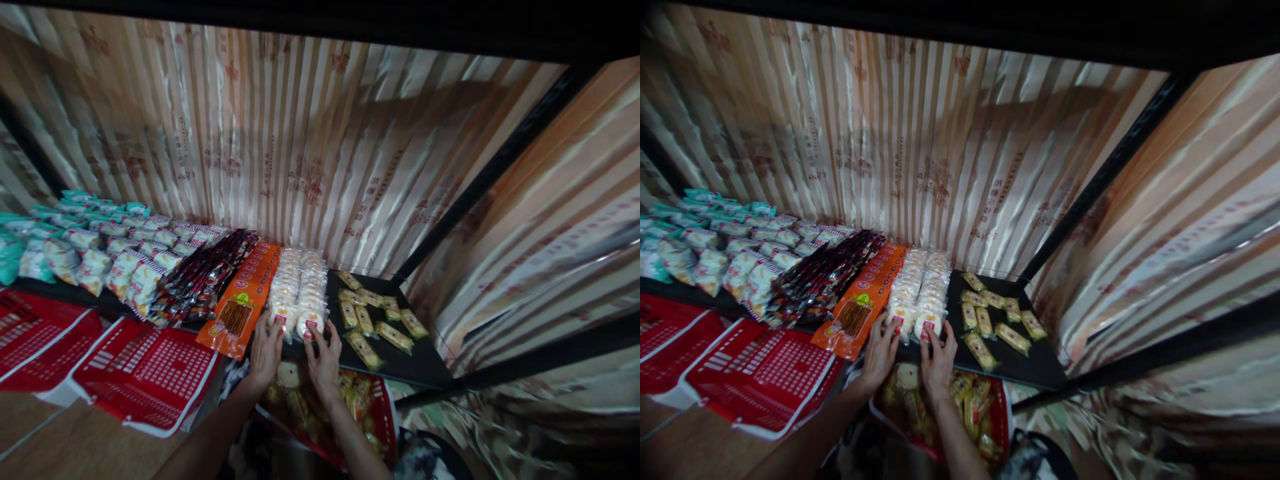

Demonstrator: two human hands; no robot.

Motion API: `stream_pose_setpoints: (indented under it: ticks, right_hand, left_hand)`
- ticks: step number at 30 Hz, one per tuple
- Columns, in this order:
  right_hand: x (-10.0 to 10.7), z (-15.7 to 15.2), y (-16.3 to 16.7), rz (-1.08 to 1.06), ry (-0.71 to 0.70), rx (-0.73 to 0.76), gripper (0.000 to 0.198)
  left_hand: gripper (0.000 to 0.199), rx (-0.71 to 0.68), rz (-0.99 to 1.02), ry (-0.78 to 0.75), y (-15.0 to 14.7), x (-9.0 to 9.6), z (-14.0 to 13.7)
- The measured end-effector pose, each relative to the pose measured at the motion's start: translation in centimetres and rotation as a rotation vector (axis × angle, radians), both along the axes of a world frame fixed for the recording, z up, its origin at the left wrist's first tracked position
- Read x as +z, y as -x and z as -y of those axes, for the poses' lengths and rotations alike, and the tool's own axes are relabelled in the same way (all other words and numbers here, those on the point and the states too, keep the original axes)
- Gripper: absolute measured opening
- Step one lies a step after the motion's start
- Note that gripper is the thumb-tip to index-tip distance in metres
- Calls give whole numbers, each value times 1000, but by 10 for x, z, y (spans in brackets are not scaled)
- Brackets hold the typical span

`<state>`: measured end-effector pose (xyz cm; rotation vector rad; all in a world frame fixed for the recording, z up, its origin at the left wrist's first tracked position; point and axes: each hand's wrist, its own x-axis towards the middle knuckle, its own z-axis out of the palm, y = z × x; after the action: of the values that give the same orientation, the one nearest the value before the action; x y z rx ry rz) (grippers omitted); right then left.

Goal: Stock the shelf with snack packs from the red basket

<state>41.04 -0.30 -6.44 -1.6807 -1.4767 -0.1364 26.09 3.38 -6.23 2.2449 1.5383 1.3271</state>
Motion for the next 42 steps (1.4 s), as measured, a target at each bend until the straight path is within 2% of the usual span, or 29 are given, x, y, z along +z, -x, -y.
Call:
stream_pose_setpoints:
  ticks: [6,10,15,22,30,37,42]
  right_hand:
    - [-2,3,-3,-57,-22,21,33]
    - [-3,5,-3,-71,-20,11,32]
    - [0,9,2,38,-30,-23,30]
    - [9,12,18,139,-18,13,35]
    - [15,18,26,118,-28,47,37]
    - [15,31,18,53,-51,6,35]
    - [10,33,5,-8,-9,-68,36]
  left_hand:
    - [25,-22,109,48,2,-2,-1]
    - [28,-7,139,52,4,3,1]
    - [37,-12,165,77,7,8,4]
    - [36,-74,173,51,9,1,11]
    - [32,-40,163,-15,9,4,14]
    - [36,-153,160,-24,-7,16,23]
    - [39,-185,113,48,-29,18,20]
